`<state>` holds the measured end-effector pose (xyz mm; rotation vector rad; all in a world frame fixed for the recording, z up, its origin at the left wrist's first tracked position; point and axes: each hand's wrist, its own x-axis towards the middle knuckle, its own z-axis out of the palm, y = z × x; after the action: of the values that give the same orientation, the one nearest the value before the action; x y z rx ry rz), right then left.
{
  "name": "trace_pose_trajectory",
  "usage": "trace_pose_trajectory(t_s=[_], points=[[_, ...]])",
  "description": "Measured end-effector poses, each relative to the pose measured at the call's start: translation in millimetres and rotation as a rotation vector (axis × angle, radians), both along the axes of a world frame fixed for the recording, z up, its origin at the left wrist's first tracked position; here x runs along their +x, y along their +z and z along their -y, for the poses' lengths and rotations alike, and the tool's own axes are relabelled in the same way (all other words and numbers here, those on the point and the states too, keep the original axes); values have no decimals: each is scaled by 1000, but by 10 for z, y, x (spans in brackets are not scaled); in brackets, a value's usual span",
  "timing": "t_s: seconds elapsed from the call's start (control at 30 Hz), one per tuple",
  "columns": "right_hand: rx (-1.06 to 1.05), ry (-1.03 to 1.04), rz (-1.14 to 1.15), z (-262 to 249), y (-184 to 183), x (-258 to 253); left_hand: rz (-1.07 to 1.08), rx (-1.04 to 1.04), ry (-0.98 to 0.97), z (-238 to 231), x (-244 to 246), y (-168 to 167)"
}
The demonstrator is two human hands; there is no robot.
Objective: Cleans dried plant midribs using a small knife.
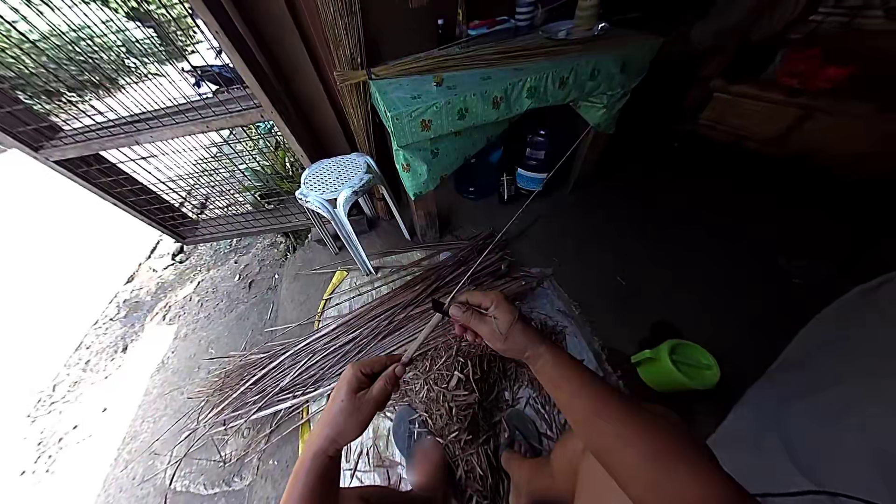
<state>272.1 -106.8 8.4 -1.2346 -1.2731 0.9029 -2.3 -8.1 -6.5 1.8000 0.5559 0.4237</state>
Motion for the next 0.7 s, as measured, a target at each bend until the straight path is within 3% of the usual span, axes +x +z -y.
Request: trace_pose_trajectory(t_s=[0.27, 0.5, 0.7], points=[[171, -309, -86, -40, 41, 283, 15, -14, -33, -18, -84, -35], [-74, 7, -186, 17, 27, 4, 12, -54, -90, -6, -18, -26], [0, -242, -225, -45, 78, 223, -12, -94, -119, -38, -98, -23]])
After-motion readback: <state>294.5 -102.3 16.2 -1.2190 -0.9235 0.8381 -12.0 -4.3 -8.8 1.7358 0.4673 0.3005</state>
